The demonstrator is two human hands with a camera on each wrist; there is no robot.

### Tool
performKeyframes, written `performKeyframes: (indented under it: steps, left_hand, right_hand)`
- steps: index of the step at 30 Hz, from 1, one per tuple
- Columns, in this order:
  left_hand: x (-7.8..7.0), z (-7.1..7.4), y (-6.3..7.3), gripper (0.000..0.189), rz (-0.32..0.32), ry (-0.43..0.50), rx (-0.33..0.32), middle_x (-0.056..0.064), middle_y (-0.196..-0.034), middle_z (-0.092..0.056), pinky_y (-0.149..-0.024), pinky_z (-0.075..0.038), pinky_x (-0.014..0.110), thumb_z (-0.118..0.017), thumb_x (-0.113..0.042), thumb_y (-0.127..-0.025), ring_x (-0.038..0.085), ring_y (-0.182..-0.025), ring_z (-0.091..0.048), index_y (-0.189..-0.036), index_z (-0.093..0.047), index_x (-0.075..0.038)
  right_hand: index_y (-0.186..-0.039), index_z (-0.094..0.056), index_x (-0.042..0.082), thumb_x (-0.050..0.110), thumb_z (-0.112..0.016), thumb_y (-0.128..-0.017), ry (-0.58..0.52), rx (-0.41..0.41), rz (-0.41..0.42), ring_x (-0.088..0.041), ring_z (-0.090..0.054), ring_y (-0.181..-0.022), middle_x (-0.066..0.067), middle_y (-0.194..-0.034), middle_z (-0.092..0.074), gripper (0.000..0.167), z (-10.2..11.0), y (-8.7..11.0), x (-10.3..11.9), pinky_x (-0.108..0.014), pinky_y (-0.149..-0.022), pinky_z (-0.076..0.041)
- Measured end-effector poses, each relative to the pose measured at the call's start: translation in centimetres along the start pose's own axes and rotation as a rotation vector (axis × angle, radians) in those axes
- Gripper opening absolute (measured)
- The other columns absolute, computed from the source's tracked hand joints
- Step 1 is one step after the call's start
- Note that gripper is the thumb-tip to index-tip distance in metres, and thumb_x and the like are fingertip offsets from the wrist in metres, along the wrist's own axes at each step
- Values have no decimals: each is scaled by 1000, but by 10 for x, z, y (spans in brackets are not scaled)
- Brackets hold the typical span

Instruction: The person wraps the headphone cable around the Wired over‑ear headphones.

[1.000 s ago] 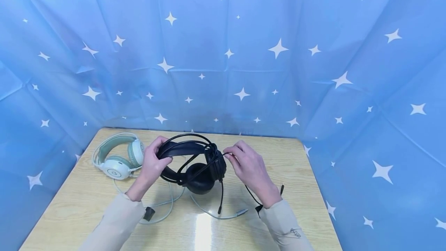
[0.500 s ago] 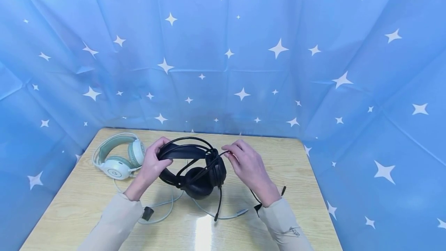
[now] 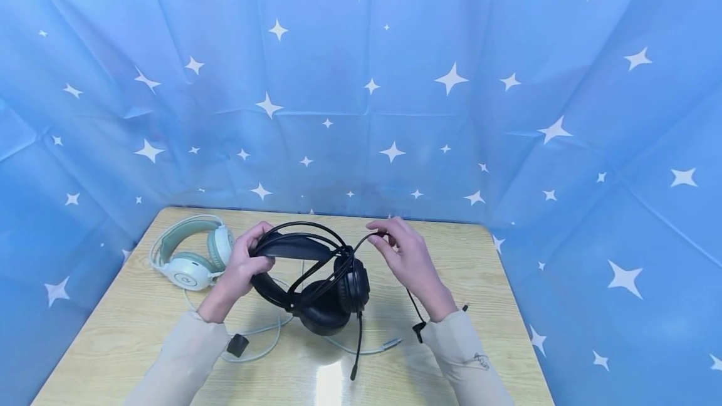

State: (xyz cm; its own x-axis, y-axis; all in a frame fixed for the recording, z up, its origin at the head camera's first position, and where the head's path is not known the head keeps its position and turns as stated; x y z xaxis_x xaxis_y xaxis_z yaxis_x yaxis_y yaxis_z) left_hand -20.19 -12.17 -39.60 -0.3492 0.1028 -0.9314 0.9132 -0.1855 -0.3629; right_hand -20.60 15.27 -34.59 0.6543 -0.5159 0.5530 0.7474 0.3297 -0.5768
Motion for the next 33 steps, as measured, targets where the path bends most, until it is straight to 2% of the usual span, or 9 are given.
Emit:
performKeyframes:
  steps: [5, 9, 15, 19, 23, 29, 31, 33]
  left_hand:
    - [0, -2, -1, 31, -13, 74, 39, -5, -72, -52, -57, -36, 24, -52, 9, -66, 11, -65, -47, -96, -56, 7]
    - [-1, -6, -1, 30, -26, 127, 84, -6, -69, -47, -50, -30, 26, -50, 10, -66, 10, -60, -42, -95, -54, 6]
    - [0, -13, 0, 34, -17, 341, 170, -9, -65, -42, -43, -17, 27, -43, 13, -69, 11, -47, -27, -97, -55, -3]
    - [-3, -17, 0, 36, -34, 438, 208, -8, -61, -38, -42, -13, 31, -41, 12, -72, 17, -44, -19, -99, -55, -7]
    - [-5, -19, -1, 37, -61, 526, 229, -3, -57, -33, -41, -10, 32, -40, 12, -73, 17, -43, -16, -101, -54, -7]
    - [-8, -20, 0, 46, -89, 730, 256, 0, -57, -27, -40, -8, 26, -30, 14, -71, 12, -43, -14, -104, -54, -6]
    - [-9, -20, 0, 48, -98, 787, 267, 0, -58, -27, -41, -9, 24, -27, 15, -71, 11, -44, -15, -105, -55, -6]
    - [-11, -21, 0, 50, -113, 846, 284, 0, -59, -26, -42, -10, 23, -25, 15, -71, 11, -44, -16, -106, -55, -5]
  right_hand:
    - [-112, -77, 13, 7, -71, -97, -93, 58, -56, -11, -54, -77, 3, -99, -70, 18, -12, -5, -9, -23, -68, -45]
    - [-113, -78, 13, 10, -68, -99, -161, 129, -97, -13, -56, -79, 2, -101, -71, 17, -24, -8, -14, -26, -70, -47]
    - [-118, -78, 11, 12, -64, -102, -282, 253, -167, -14, -63, -94, -1, -111, -73, 21, -45, -7, -19, -28, -80, -51]
    - [-122, -76, 11, 12, -62, -103, -322, 303, -187, -15, -64, -102, -1, -115, -72, 24, -55, -5, -21, -29, -86, -51]
    - [-126, -75, 11, 13, -59, -105, -326, 353, -196, -16, -64, -105, -2, -119, -71, 26, -61, -2, -24, -30, -88, -51]
    - [-135, -68, 6, 12, -53, -108, -348, 454, -240, -17, -64, -110, -12, -134, -66, 32, -73, 5, -29, -31, -91, -53]
    - [-137, -66, 2, 11, -51, -108, -365, 463, -249, -15, -62, -106, -16, -137, -64, 33, -76, 6, -29, -28, -88, -53]
    - [-138, -64, 0, 11, -50, -108, -374, 459, -254, -13, -61, -110, -18, -139, -63, 34, -77, 8, -29, -26, -92, -50]
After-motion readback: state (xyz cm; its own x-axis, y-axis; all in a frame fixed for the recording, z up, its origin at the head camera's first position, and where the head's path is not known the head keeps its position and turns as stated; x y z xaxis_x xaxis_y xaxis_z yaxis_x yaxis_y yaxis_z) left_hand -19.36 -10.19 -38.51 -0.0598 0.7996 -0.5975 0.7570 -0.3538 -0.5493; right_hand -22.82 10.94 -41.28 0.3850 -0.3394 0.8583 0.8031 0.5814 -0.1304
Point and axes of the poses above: each hand's wrist, its own y-axis away from the middle knuckle, its own z-axis out of the back of the hand, x = y × z, the point moved 10 cm from there along -y, towards the middle knuckle
